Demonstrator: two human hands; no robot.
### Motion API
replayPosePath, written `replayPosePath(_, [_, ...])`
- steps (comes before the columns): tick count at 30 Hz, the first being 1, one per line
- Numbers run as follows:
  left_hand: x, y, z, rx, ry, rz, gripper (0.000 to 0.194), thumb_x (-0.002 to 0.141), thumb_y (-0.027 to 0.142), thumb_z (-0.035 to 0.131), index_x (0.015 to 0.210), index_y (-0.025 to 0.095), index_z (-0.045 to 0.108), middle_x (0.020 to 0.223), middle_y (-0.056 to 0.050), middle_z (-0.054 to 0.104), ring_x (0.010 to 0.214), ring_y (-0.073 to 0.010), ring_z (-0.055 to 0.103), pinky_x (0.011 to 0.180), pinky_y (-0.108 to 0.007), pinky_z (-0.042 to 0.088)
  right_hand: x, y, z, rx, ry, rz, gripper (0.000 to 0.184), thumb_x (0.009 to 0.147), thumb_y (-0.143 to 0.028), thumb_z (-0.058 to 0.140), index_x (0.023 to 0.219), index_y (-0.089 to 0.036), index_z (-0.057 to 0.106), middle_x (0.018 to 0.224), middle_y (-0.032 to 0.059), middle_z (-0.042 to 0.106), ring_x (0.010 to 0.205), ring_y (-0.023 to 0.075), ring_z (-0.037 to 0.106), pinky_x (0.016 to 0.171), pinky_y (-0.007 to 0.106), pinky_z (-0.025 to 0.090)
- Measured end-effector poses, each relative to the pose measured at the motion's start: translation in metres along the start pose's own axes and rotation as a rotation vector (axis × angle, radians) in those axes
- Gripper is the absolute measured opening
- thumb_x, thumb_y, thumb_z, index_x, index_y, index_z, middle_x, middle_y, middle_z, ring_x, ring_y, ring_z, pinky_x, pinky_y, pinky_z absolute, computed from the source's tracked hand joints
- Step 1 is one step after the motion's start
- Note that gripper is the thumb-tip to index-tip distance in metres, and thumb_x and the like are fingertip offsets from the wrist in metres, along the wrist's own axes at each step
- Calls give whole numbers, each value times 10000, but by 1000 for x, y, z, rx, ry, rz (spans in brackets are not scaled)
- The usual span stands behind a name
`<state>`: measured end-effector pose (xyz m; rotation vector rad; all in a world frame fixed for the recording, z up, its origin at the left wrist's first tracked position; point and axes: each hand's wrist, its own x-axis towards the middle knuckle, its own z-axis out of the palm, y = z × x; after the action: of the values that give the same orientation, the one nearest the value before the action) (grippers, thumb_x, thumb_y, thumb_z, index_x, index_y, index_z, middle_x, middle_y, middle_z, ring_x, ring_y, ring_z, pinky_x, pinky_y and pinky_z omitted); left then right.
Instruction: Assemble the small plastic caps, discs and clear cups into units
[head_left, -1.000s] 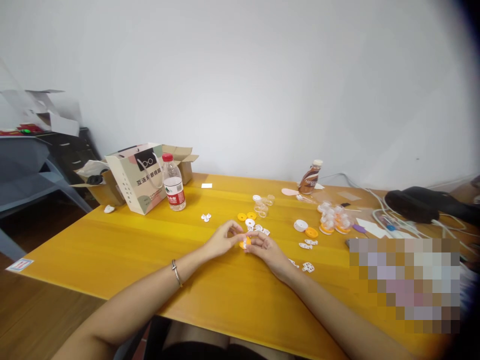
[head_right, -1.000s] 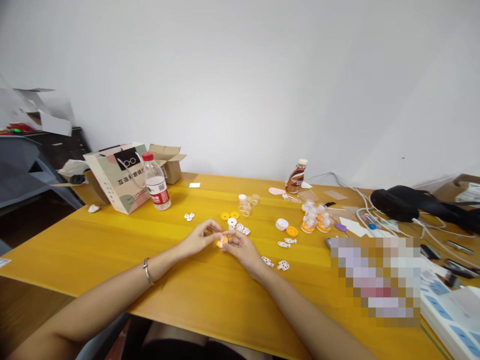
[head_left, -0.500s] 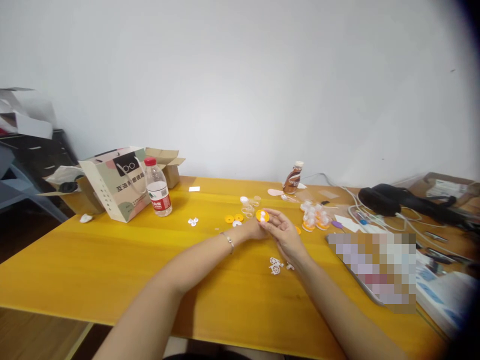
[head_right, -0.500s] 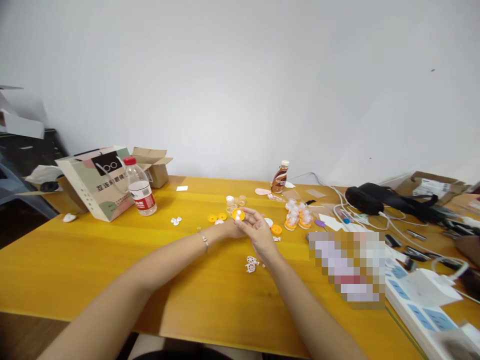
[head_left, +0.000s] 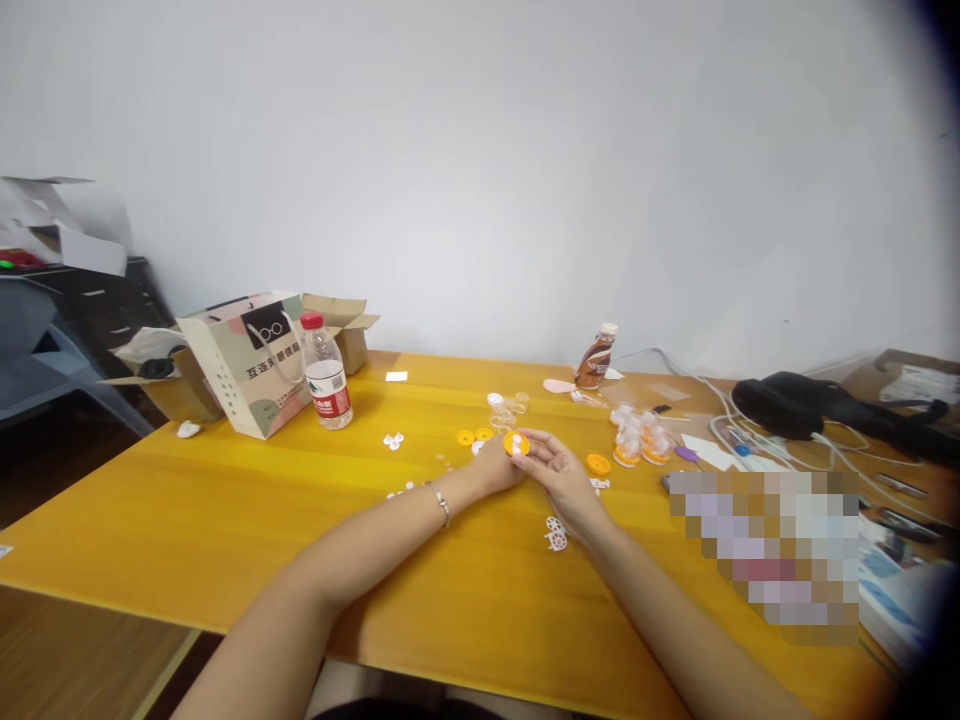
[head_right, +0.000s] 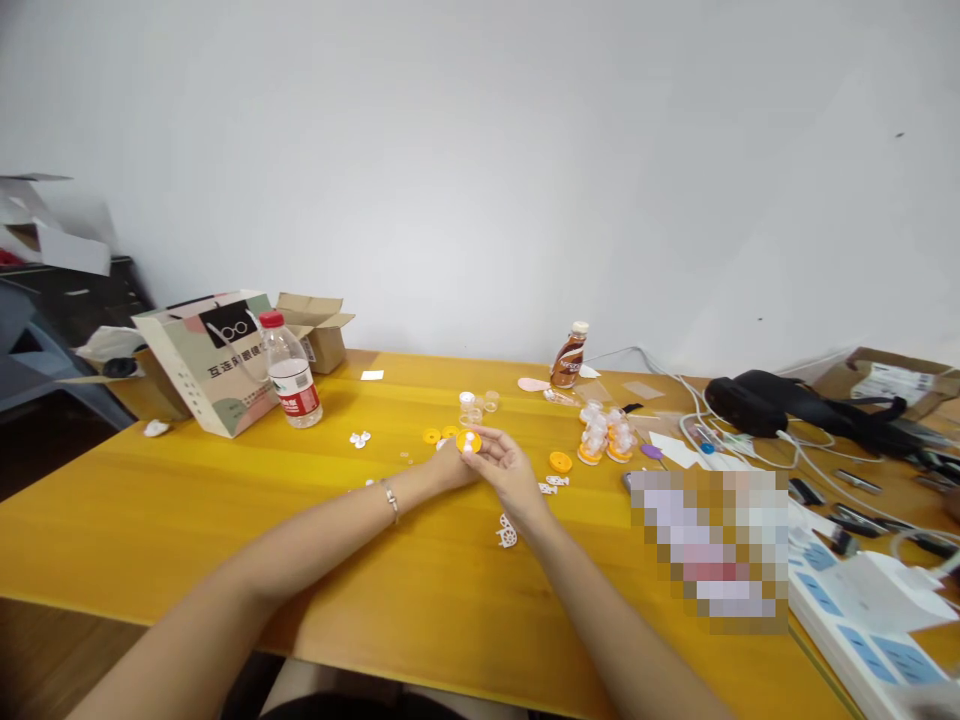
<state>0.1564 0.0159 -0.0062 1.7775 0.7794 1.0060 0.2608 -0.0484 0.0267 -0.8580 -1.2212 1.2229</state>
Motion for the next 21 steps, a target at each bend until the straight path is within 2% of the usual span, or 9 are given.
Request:
replayPosePath(4, [-22, 15, -33, 62, 81, 65, 138, 740, 250, 536, 838, 157, 565, 979, -54, 577, 954, -191, 506, 850, -324, 400, 0, -3, -2, -8, -12, -29, 387, 610, -300, 705, 956, -226, 548, 833, 16, 653, 772, 153, 597, 770, 302, 438])
replayPosePath(7, [-48, 21, -57, -17, 151, 4, 225, 795, 382, 473, 831, 161, 491, 847, -28, 576, 798, -130, 536, 741, -265, 436, 2, 2, -2, -47, -13, 8, 411, 585, -286, 723, 950, -225, 545, 775, 1, 647, 737, 141, 594, 760, 293, 438])
replayPosePath(10, [-71, 21, -72, -134, 167, -51, 259, 778, 414, 502, 804, 159, 472, 819, -18, 572, 771, -112, 536, 717, -233, 427, 1, 11, 2, -78, -42, 35, 397, 582, -282, 721, 930, -220, 542, 755, -5, 640, 727, 136, 591, 759, 290, 439])
replayPosePath(13, [-85, 19, -76, -248, 152, -65, 312, 765, 403, 533, 957, 164, 480, 894, -44, 585, 809, -119, 546, 735, -237, 422, -2, 20, 10, -92, -85, 36, 371, 590, -272, 713, 914, -219, 540, 771, -4, 636, 735, 129, 588, 761, 281, 439])
replayPosePath(16, [-89, 23, -71, -268, 88, -32, 532, 754, 354, 568, 1217, 204, 352, 979, -64, 582, 876, -135, 547, 801, -269, 417, -5, 25, 16, -117, -85, 45, 360, 592, -274, 706, 905, -215, 539, 771, 2, 632, 741, 134, 588, 764, 285, 443])
replayPosePath(18, [-88, 28, -67, -175, 91, 12, 533, 751, 334, 576, 1229, 209, 377, 1030, -74, 567, 913, -146, 538, 835, -282, 410, -7, 27, 18, -136, -72, 51, 353, 591, -283, 703, 895, -213, 539, 755, 3, 626, 734, 139, 590, 761, 294, 448])
replayPosePath(21, [-88, 34, -62, 54, 123, 80, 396, 748, 324, 575, 1115, 185, 522, 1042, -81, 559, 888, -154, 540, 826, -285, 418, -9, 29, 20, -140, -70, 48, 344, 592, -290, 696, 887, -215, 535, 751, 3, 619, 724, 136, 591, 756, 299, 458])
